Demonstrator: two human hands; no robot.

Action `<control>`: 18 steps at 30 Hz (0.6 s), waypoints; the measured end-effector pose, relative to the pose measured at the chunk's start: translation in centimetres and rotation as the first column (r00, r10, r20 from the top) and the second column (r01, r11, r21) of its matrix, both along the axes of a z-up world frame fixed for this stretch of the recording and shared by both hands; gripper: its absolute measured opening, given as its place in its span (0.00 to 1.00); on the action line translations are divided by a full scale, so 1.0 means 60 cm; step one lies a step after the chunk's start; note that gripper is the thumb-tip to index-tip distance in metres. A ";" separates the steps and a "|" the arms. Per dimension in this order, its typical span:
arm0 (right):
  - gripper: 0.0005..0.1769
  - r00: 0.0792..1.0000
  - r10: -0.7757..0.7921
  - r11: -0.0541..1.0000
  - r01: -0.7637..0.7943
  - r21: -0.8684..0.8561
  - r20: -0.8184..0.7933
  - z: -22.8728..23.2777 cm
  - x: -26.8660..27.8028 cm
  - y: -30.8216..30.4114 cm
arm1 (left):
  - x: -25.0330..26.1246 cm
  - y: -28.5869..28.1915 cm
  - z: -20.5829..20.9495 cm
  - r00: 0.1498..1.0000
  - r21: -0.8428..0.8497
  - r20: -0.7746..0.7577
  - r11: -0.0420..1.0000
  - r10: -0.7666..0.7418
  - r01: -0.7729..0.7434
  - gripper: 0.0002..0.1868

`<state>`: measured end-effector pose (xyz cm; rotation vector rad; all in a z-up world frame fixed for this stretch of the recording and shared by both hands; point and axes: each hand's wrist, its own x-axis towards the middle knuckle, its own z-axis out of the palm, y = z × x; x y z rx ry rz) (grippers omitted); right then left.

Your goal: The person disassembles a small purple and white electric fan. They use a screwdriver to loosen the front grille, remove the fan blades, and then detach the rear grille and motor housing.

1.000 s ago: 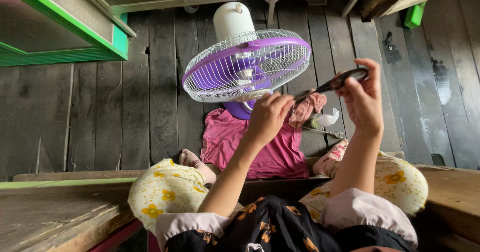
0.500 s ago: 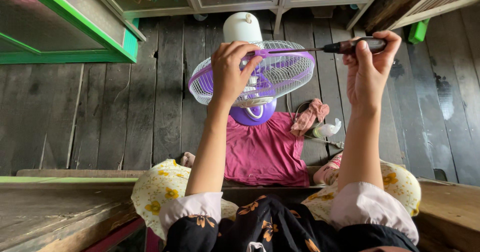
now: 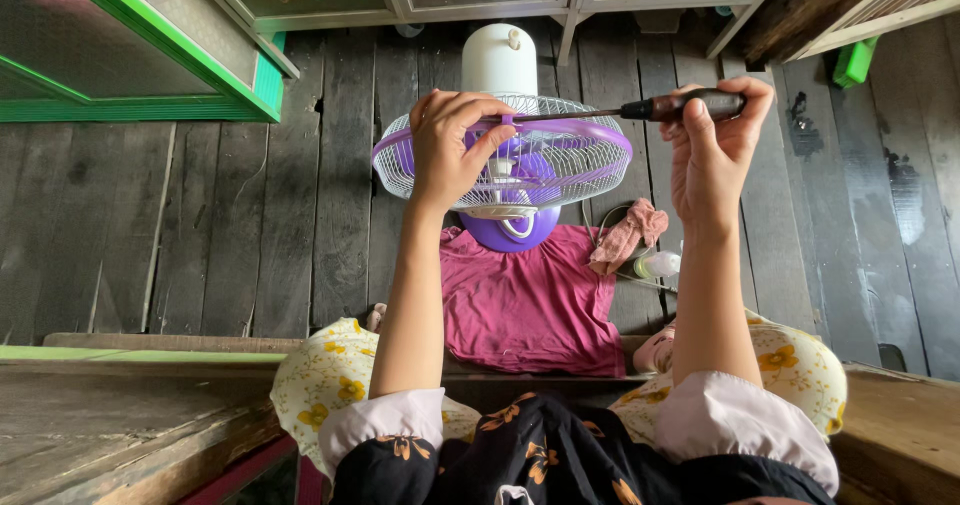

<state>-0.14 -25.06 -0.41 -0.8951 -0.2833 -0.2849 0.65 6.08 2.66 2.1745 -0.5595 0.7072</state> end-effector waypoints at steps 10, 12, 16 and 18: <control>0.18 0.995 0.066 0.895 -0.026 -0.446 0.074 0.043 -0.044 -0.022 | 0.006 0.028 -0.008 0.997 0.006 -0.058 0.999 -0.053 0.054 0.08; 0.14 0.996 0.038 0.713 -0.084 -0.696 -0.081 0.065 -0.050 -0.032 | 0.007 0.030 -0.008 0.994 0.005 -0.091 0.998 -0.059 0.060 0.08; 0.10 0.963 -0.059 0.311 -0.234 -0.921 -0.264 0.097 -0.050 -0.032 | 0.019 0.033 -0.009 0.991 0.007 -0.099 0.996 -0.091 0.092 0.09; 0.08 0.913 -0.006 0.381 -0.375 -0.845 -0.407 0.108 -0.047 -0.027 | 0.021 0.037 -0.010 0.989 0.005 -0.099 0.994 -0.111 0.112 0.09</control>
